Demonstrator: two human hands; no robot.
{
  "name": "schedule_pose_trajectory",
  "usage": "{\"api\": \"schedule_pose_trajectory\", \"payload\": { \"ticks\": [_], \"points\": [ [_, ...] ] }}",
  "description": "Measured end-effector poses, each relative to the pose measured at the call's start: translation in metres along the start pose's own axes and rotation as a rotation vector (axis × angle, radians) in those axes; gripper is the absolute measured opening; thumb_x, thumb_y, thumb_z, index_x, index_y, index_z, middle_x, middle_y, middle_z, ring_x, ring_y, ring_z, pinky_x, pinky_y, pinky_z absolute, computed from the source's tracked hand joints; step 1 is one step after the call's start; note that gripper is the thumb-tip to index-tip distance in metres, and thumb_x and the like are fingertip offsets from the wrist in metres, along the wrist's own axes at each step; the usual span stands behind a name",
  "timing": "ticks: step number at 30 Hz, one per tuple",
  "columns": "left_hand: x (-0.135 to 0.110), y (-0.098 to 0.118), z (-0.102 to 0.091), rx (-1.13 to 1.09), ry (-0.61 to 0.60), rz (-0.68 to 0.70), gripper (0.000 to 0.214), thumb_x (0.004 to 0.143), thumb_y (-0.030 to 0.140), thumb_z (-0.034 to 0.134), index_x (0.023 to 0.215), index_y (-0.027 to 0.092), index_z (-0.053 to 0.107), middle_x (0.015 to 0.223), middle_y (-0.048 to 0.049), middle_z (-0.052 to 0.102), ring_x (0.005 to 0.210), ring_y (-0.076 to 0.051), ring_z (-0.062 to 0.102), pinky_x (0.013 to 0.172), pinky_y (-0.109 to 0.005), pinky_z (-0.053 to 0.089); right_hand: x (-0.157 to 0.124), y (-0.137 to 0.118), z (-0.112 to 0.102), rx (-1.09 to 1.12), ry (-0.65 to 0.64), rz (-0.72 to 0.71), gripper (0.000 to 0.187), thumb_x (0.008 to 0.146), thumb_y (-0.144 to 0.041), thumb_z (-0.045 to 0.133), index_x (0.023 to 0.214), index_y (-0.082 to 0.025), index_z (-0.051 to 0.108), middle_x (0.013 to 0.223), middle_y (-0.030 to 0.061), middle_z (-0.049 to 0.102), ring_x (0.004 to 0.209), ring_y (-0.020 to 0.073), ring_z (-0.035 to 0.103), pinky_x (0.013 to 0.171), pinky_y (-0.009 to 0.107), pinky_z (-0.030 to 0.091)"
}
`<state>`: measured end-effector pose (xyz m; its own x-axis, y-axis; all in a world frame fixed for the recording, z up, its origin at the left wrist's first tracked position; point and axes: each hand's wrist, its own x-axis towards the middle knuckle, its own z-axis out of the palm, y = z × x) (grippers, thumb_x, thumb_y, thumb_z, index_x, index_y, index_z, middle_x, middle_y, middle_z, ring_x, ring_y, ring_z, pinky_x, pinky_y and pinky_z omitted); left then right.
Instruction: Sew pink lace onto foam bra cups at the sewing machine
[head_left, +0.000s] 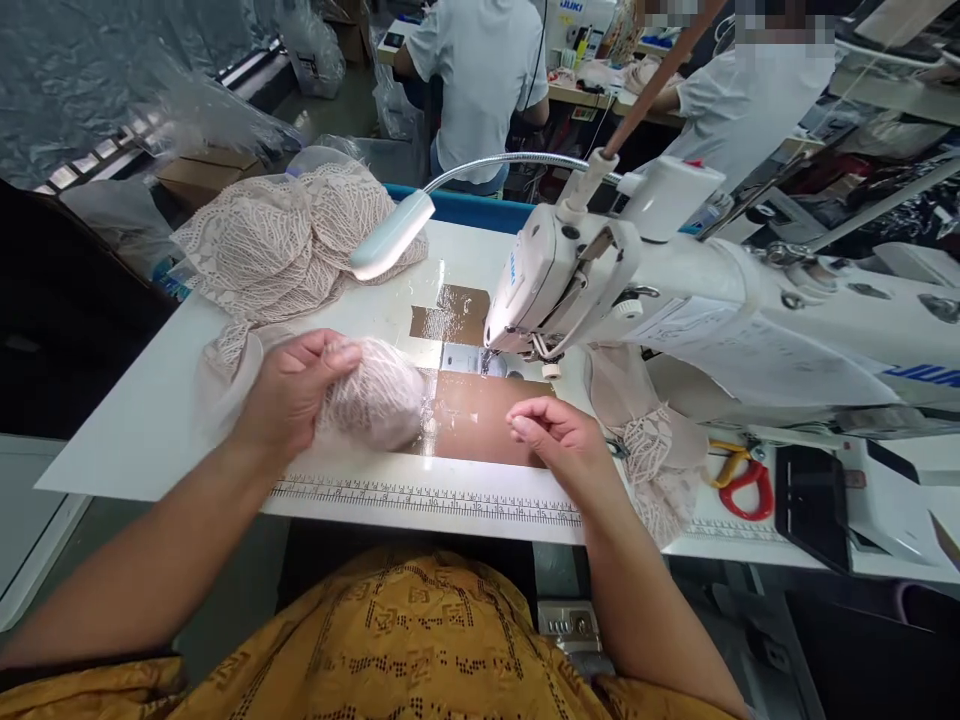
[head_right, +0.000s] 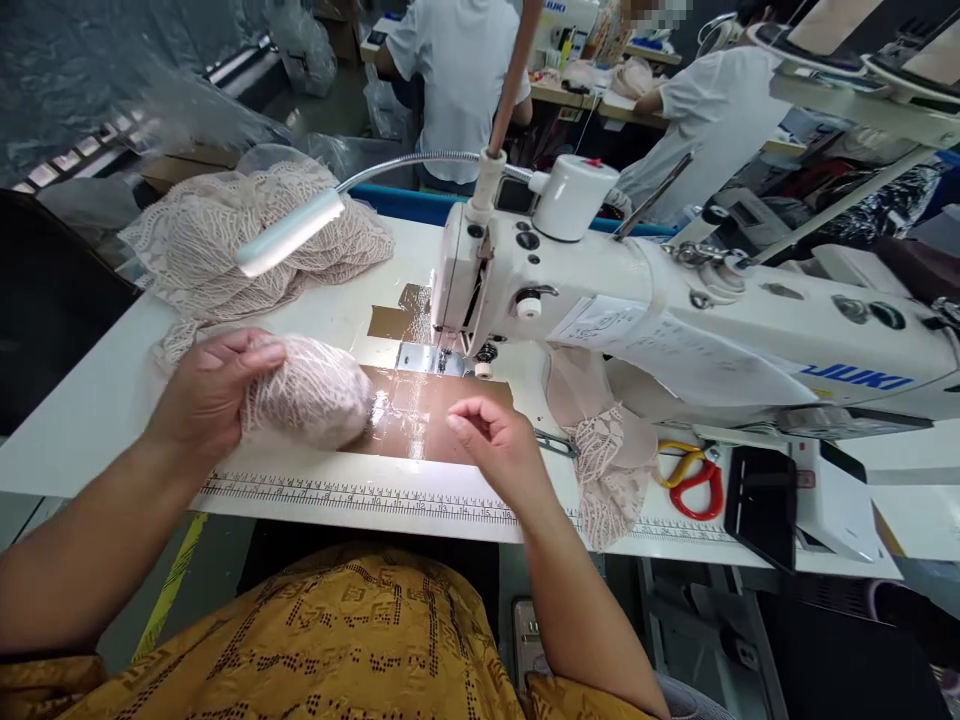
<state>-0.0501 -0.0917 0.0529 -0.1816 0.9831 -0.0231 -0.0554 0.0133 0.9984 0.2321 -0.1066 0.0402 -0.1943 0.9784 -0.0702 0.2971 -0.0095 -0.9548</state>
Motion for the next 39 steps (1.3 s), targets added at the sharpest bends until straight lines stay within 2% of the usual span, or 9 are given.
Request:
{"api": "schedule_pose_trajectory", "payload": {
  "ticks": [3,6,11,16,22,25,29,35,39],
  "points": [
    [0.02,0.001,0.008,0.46,0.039,0.356,0.018,0.078,0.028,0.067,0.066,0.016,0.06,0.06,0.003,0.052,0.057,-0.01,0.047,0.054,-0.023,0.036,0.002,-0.001,-0.016,-0.184,0.016,-0.02,0.021,0.089,-0.039,0.058,0.088,-0.021,0.068,0.077,0.0002,0.064,0.07,0.0144,0.056,0.064,0.027,0.042],
    [0.032,-0.006,0.032,0.701,-0.113,0.477,0.028,0.081,0.026,0.06,0.058,0.016,0.049,0.055,0.0041,0.043,0.053,-0.009,0.039,0.052,-0.024,0.03,0.017,-0.003,-0.013,-0.433,-0.057,-0.051,0.025,0.091,-0.032,0.051,0.104,-0.02,0.069,0.085,0.0027,0.068,0.074,0.0162,0.058,0.067,0.028,0.042],
    [0.037,-0.017,0.049,0.702,-0.204,0.349,0.025,0.083,0.029,0.056,0.062,0.017,0.05,0.057,0.0038,0.048,0.053,-0.009,0.042,0.052,-0.023,0.032,0.048,0.009,0.005,-0.621,-0.174,-0.006,0.042,0.089,-0.026,0.051,0.129,-0.013,0.059,0.076,0.0035,0.068,0.072,0.0181,0.059,0.066,0.029,0.041],
    [0.038,-0.02,0.035,0.676,-0.216,0.197,0.025,0.082,0.035,0.058,0.064,0.017,0.053,0.057,0.0036,0.051,0.055,-0.011,0.047,0.052,-0.022,0.034,0.053,0.025,0.003,-0.232,-0.454,-0.11,0.026,0.089,-0.035,0.055,0.081,-0.017,0.072,0.079,0.0034,0.072,0.077,0.0174,0.064,0.071,0.028,0.046],
    [0.044,-0.018,0.031,0.656,-0.178,0.189,0.023,0.079,0.034,0.06,0.065,0.017,0.056,0.062,0.0017,0.057,0.06,-0.013,0.052,0.055,-0.022,0.037,0.05,0.019,0.016,-0.455,-0.184,-0.092,0.036,0.091,-0.032,0.052,0.12,-0.016,0.065,0.097,0.0087,0.073,0.085,0.0207,0.066,0.073,0.031,0.047],
    [0.045,-0.016,0.034,0.684,-0.178,0.214,0.024,0.08,0.035,0.059,0.066,0.017,0.057,0.062,0.0014,0.057,0.06,-0.013,0.052,0.056,-0.022,0.038,0.044,0.007,0.028,-0.582,-0.409,-0.207,0.031,0.09,-0.031,0.055,0.115,-0.017,0.069,0.092,0.0075,0.075,0.082,0.021,0.067,0.072,0.031,0.046],
    [0.046,-0.017,0.04,0.726,-0.198,0.252,0.026,0.084,0.037,0.057,0.066,0.017,0.055,0.061,0.001,0.057,0.057,-0.014,0.053,0.054,-0.023,0.038,0.035,0.005,0.025,-0.175,-0.783,-0.263,0.025,0.089,-0.035,0.059,0.099,-0.018,0.075,0.096,0.0052,0.076,0.086,0.0162,0.069,0.075,0.025,0.049],
    [0.041,-0.035,0.082,1.278,-0.411,0.543,0.023,0.085,0.02,0.05,0.064,0.015,0.058,0.064,-0.0071,0.061,0.063,-0.019,0.056,0.058,-0.029,0.04,0.038,0.017,-0.003,-0.127,-0.441,-0.109,0.03,0.09,-0.04,0.057,0.082,-0.016,0.074,0.073,0.0024,0.072,0.068,0.0156,0.065,0.063,0.026,0.047],
    [0.019,-0.045,0.112,1.347,-0.514,0.602,0.023,0.087,0.016,0.048,0.072,0.011,0.065,0.072,-0.0138,0.065,0.076,-0.027,0.059,0.063,-0.036,0.043,0.043,0.01,-0.014,-0.271,-0.212,-0.113,0.02,0.09,-0.028,0.055,0.089,-0.019,0.073,0.089,0.0027,0.074,0.083,0.017,0.066,0.076,0.028,0.048]
  ]
}}
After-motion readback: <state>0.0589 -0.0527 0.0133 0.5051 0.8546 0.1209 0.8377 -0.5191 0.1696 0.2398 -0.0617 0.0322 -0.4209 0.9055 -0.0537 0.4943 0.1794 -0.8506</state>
